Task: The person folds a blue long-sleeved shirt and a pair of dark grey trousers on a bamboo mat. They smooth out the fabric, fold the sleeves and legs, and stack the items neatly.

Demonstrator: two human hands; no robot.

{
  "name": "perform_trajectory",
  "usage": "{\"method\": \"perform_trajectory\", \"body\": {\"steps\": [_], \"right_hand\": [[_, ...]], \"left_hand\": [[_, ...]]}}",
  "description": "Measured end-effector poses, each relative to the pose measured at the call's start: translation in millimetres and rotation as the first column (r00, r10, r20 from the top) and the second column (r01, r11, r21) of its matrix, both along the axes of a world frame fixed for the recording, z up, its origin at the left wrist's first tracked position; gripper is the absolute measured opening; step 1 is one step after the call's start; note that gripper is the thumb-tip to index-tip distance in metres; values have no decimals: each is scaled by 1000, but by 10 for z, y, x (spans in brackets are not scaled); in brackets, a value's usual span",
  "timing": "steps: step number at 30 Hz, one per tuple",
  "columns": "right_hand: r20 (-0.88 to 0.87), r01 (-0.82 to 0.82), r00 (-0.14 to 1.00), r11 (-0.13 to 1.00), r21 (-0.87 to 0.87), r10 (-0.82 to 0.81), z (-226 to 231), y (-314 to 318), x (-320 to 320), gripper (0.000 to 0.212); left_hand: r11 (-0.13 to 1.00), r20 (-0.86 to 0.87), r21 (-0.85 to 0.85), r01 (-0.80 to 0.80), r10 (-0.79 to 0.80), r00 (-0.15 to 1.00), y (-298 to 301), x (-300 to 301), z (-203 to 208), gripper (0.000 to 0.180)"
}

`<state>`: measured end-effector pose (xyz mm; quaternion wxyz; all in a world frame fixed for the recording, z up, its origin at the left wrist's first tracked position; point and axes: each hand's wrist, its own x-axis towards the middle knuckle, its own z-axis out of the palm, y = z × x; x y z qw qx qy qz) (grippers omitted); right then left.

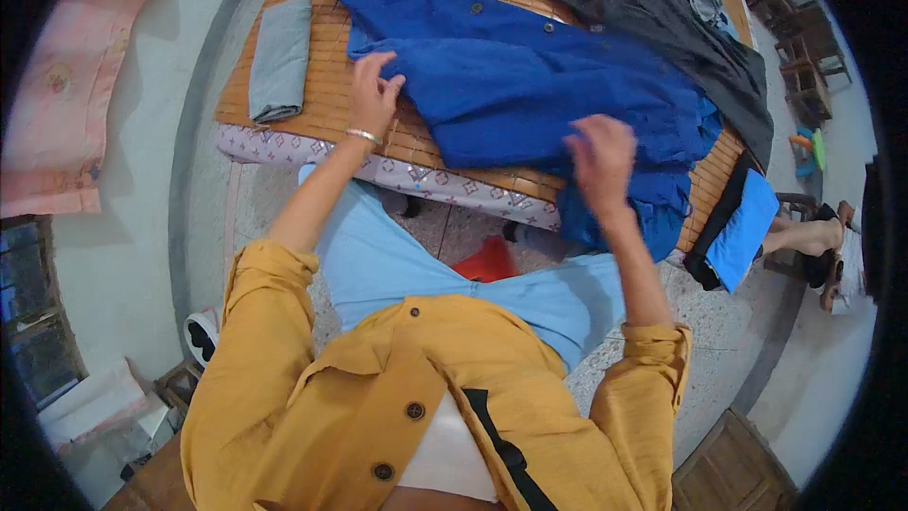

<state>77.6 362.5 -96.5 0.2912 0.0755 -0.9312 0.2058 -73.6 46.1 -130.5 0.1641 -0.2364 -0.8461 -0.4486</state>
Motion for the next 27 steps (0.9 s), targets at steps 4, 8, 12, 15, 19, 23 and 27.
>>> {"method": "perform_trajectory", "body": {"steps": [4, 8, 12, 15, 19, 23, 27], "right_hand": [[45, -385, 922, 923, 7, 384, -164, -932, -24, 24], [130, -438, 897, 888, 136, 423, -268, -1297, -162, 18], [165, -443, 893, 883, 155, 419, -266, -1341, -221, 12], [181, -435, 895, 888, 148, 408, -286, -1339, -224, 11], [152, -423, 901, 901, 95, 407, -272, -1326, -234, 12], [133, -458, 886, 884, 95, 445, -261, -1289, -204, 13], [178, -528, 838, 848, 31, 516, -376, -1261, -157, 20]], "left_hand": [[999, 298, -18, -34, 38, 954, -38, -340, 8, 27], [941, 151, -323, 101, -54, 987, -81, -537, -114, 26], [957, 80, -286, -40, 65, 995, -95, -631, -176, 23], [880, 47, -471, -63, 96, 994, -188, -719, -284, 24], [873, 116, -487, 14, 48, 992, -205, -776, -265, 20], [950, 70, -305, -67, 92, 993, -228, -1013, -61, 16], [936, 86, -334, -109, 146, 986, -263, -1114, -335, 17]]}}
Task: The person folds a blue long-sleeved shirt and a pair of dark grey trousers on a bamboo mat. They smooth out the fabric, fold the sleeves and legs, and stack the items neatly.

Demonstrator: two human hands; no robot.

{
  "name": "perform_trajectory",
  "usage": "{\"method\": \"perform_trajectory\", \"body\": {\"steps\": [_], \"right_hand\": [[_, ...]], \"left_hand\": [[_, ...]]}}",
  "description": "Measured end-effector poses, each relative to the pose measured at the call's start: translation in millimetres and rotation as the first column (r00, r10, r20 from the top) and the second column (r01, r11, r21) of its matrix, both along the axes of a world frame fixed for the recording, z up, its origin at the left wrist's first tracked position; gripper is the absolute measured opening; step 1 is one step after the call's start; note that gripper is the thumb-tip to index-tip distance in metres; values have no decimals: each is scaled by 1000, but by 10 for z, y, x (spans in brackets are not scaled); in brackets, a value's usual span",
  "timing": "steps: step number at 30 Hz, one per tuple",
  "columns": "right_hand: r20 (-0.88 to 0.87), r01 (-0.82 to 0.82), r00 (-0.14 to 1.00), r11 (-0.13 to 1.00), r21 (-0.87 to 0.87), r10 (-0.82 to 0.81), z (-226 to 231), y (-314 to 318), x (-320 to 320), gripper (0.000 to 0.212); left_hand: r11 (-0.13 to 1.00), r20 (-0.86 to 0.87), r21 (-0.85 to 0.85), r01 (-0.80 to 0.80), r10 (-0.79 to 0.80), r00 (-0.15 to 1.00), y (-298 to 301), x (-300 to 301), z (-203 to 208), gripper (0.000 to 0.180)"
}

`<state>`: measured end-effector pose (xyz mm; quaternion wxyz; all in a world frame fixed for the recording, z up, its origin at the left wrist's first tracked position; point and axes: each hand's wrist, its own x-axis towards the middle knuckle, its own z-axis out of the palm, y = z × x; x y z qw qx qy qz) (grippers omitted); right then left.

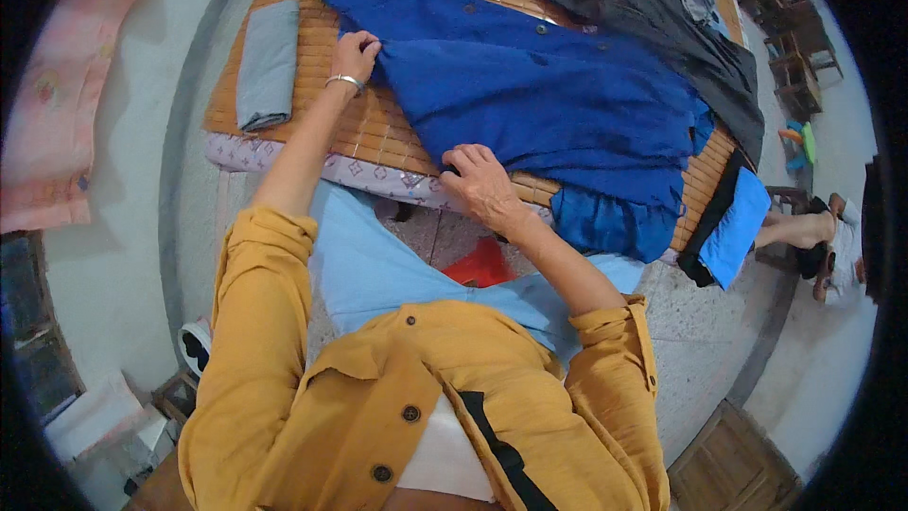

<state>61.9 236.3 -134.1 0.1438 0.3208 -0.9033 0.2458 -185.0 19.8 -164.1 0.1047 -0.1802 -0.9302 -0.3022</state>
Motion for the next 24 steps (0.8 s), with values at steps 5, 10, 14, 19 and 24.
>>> {"method": "perform_trajectory", "body": {"steps": [5, 10, 14, 19, 24], "right_hand": [[28, 302, 953, 943, -142, -301, 316, 383, -98, 43], [-169, 758, 644, 652, 12, -746, 282, 1244, -282, 52], [-169, 837, 528, 476, 269, -832, 277, 1811, -189, 60], [72, 820, 356, 348, 455, -932, -151, 2492, 137, 71], [-54, 856, 467, 436, 279, -883, 11, 1849, -93, 68]], "left_hand": [[999, -365, 33, -19, 30, 931, 287, 601, 259, 39], [865, -141, -39, 500, -501, 854, 591, 1141, 483, 51], [781, 43, -413, 468, -497, 867, 816, 1323, 418, 66], [860, 166, -282, 424, -392, 905, 705, 1220, 137, 72], [990, -112, 137, -36, 52, 992, 417, 1231, 131, 64]]}}
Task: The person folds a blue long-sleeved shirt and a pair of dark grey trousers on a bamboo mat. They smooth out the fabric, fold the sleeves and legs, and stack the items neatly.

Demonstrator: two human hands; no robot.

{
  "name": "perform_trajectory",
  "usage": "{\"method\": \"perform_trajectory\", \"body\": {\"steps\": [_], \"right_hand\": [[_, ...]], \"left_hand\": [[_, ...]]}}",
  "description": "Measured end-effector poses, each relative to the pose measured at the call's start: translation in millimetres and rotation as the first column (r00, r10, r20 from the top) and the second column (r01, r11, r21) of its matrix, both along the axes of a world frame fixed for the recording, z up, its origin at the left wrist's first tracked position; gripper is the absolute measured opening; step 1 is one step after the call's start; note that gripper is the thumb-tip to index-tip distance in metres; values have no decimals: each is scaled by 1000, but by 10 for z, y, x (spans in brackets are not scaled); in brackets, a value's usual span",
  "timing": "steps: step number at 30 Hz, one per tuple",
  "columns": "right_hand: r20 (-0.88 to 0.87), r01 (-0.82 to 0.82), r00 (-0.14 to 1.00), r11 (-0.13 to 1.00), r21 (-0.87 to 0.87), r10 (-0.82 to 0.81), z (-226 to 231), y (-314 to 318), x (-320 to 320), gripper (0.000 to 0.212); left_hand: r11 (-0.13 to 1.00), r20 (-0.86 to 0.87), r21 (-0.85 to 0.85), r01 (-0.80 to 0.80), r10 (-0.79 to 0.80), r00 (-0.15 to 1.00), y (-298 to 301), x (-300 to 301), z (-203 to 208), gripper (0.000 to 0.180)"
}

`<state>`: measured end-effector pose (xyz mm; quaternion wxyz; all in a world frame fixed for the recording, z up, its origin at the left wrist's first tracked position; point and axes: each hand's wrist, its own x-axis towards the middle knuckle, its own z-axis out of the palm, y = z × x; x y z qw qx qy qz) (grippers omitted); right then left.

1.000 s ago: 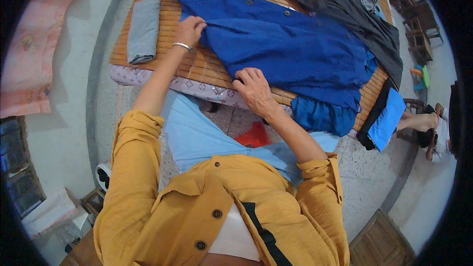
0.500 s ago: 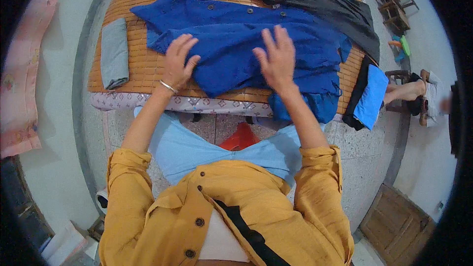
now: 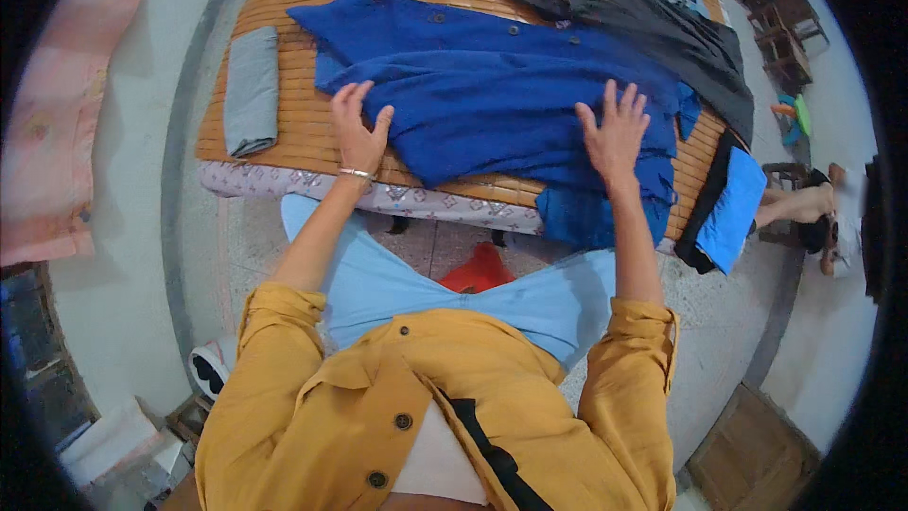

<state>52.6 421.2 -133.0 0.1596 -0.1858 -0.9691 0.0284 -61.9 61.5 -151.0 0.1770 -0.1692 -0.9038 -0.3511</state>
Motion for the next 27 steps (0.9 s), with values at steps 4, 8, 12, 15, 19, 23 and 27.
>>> {"method": "perform_trajectory", "body": {"steps": [4, 8, 12, 15, 19, 23, 27], "right_hand": [[-167, -272, 953, 957, -106, 252, -92, -797, -241, 70], [-124, -363, 931, 911, -196, 344, -255, -1428, -613, 69], [-65, -486, 873, 854, -184, 483, -413, -1709, -785, 61], [-54, -581, 813, 800, -150, 580, -395, -1803, -801, 57], [-262, -526, 851, 739, -421, 456, -402, -1732, -819, 59], [-221, -324, 941, 872, -368, 257, -406, -1751, -842, 60], [-339, -463, 886, 628, -626, 315, -395, -1733, -789, 61]], "left_hand": [[848, 371, 310, -429, 308, 876, -34, -221, -104, 71], [609, 677, 473, -637, 210, 705, -35, -602, -471, 77], [270, 747, 661, -700, -148, 649, 257, -761, -70, 66], [128, 723, 686, -716, -227, 653, 111, -979, -161, 59], [210, 743, 658, -723, -334, 580, 24, -1079, -281, 54], [185, 713, 676, -714, -409, 569, -46, -859, -37, 54], [160, 553, 824, -544, -441, 707, 48, -735, 247, 51]]}}
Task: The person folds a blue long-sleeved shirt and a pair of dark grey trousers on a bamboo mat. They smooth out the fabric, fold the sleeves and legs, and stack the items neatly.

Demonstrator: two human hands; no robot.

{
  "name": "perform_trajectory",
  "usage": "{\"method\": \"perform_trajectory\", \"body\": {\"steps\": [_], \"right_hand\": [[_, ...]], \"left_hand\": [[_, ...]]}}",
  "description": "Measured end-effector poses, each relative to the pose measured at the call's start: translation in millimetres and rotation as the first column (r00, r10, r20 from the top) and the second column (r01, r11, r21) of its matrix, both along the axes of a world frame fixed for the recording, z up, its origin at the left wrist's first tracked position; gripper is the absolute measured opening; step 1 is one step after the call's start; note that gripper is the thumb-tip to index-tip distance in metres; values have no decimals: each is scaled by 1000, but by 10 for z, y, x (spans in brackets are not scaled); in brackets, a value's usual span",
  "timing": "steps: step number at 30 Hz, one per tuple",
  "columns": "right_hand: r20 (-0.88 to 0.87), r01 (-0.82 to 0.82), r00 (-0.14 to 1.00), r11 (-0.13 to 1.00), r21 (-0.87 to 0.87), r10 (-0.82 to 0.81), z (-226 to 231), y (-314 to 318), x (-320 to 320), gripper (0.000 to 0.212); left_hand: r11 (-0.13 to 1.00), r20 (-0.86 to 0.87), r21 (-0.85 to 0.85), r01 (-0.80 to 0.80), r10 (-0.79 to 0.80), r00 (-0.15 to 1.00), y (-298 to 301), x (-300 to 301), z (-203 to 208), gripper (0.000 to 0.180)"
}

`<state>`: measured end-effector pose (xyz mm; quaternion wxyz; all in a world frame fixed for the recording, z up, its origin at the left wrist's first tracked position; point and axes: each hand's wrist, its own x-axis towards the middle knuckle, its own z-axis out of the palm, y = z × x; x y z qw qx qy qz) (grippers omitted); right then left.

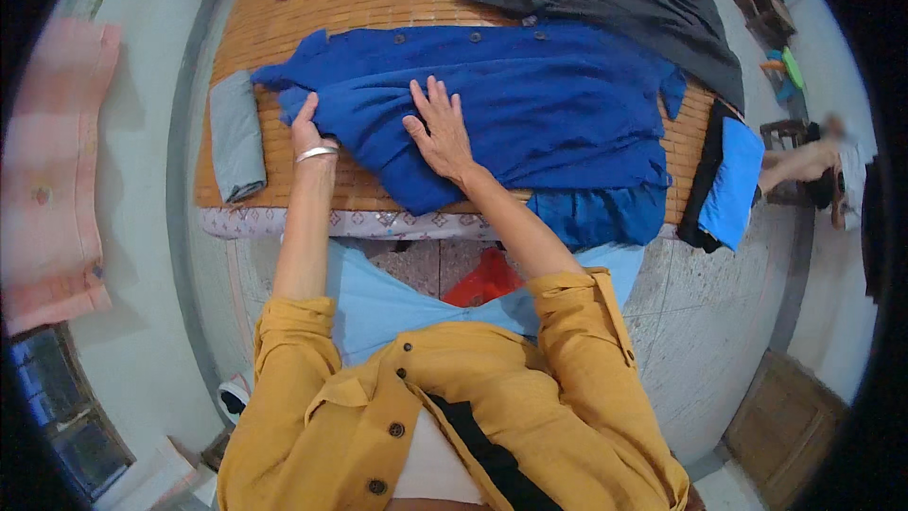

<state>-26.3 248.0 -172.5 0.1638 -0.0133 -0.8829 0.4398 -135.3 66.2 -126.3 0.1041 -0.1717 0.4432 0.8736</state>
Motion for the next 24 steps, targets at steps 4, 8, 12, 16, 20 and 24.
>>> {"method": "perform_trajectory", "body": {"steps": [4, 8, 12, 16, 20, 24], "right_hand": [[-31, -111, 994, 905, -410, 108, 94, 97, 83, 63], [-30, -49, 991, 141, -989, 132, -126, 194, 195, 59], [-121, -79, 992, -627, -775, 24, -552, 254, 258, 49], [-142, -66, 988, -639, -766, 68, -639, 391, 280, 49], [-165, -59, 980, -630, -774, 111, -699, 386, 266, 48], [-180, -52, 972, -602, -797, 154, -769, 398, 309, 48]], "left_hand": [[983, -287, -150, -102, 56, 956, 651, 306, 735, 44], [711, -372, -636, 299, -623, 689, 1380, 740, 1030, 47], [388, -385, -880, 275, -921, 67, 1826, 1046, 857, 58], [226, -293, -937, -265, -924, 247, 1566, 939, 163, 54], [261, -274, -959, -112, -747, 605, 1118, 810, -326, 65], [334, 33, -858, 391, -722, 691, 970, 931, -316, 79]]}}
